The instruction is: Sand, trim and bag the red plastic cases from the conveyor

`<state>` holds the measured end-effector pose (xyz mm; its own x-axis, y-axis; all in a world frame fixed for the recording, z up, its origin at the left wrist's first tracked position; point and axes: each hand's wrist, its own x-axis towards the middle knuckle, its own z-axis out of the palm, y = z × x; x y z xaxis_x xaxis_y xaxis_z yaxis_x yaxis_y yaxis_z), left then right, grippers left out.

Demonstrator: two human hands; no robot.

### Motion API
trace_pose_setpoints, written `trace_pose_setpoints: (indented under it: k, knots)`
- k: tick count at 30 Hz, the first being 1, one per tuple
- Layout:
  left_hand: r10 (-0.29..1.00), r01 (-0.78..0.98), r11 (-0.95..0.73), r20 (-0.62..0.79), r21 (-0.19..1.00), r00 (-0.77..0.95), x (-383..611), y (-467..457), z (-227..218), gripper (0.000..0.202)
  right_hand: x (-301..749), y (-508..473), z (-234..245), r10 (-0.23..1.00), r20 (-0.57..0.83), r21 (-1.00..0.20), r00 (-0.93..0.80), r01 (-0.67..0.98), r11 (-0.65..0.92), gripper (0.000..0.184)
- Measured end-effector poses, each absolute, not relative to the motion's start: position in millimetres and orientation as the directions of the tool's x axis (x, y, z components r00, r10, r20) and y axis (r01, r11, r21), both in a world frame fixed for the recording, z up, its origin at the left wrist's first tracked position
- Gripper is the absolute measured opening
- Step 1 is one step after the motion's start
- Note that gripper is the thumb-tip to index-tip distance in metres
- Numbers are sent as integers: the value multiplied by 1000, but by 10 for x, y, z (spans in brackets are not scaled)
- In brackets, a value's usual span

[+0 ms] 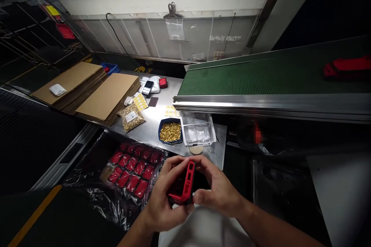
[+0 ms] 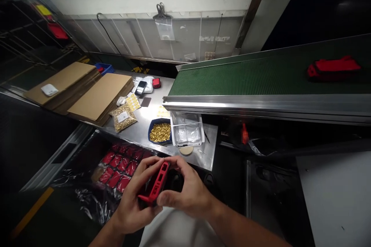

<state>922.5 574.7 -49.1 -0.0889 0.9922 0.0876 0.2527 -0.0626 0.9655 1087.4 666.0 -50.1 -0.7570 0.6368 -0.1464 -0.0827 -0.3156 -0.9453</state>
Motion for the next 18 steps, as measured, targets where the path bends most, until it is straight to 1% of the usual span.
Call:
trace_pose_setpoints:
  k: [1, 3, 5, 6, 8, 9, 10, 12, 13, 14, 16, 17, 18]
  knots:
    - [992, 256, -68, 94, 964, -89, 9214, 5740, -496, 73, 10873, 6653, -483, 639, -158, -948, -753, -66, -312, 66]
    - [989, 262, -97, 122, 960, -82, 9186, 5719, -519, 73, 10848, 6644, -517, 647, -179, -947, -741, -48, -318, 55]
    - [985, 277, -133, 158, 952, -71, 9162, 5698, -554, 75, 10808, 6632, -583, 649, -215, -926, -730, -59, -372, 40]
    - [982, 289, -149, 175, 946, -65, 9154, 5687, -574, 76, 10792, 6623, -607, 648, -240, -910, -723, -66, -409, 35]
    - [978, 310, -170, 198, 935, -59, 9141, 5661, -612, 78, 10771, 6600, -614, 638, -270, -887, -721, -72, -457, 35]
    - [978, 317, -171, 199, 933, -58, 9133, 5646, -629, 79, 10766, 6585, -597, 635, -257, -897, -729, -64, -437, 36]
    - [978, 322, -173, 201, 931, -58, 9121, 5627, -643, 79, 10760, 6567, -570, 633, -224, -921, -741, -51, -386, 40]
    - [977, 334, -173, 204, 927, -58, 9082, 5582, -664, 80, 10732, 6531, -511, 618, -149, -964, -772, -26, -265, 56]
    - [976, 340, -178, 209, 924, -58, 9053, 5556, -670, 80, 10704, 6515, -490, 610, -133, -972, -781, -16, -233, 60]
    - [974, 345, -185, 217, 920, -58, 9019, 5529, -675, 80, 10665, 6501, -479, 603, -146, -969, -784, -9, -246, 57]
    - [971, 352, -201, 234, 914, -53, 8940, 5475, -677, 81, 10560, 6481, -489, 595, -218, -936, -773, -5, -351, 39]
    - [969, 352, -212, 243, 912, -47, 8897, 5451, -678, 81, 10501, 6473, -505, 606, -256, -920, -754, -3, -393, 33]
    - [967, 351, -221, 250, 910, -40, 8853, 5428, -679, 82, 10442, 6463, -522, 628, -283, -910, -724, -3, -414, 33]
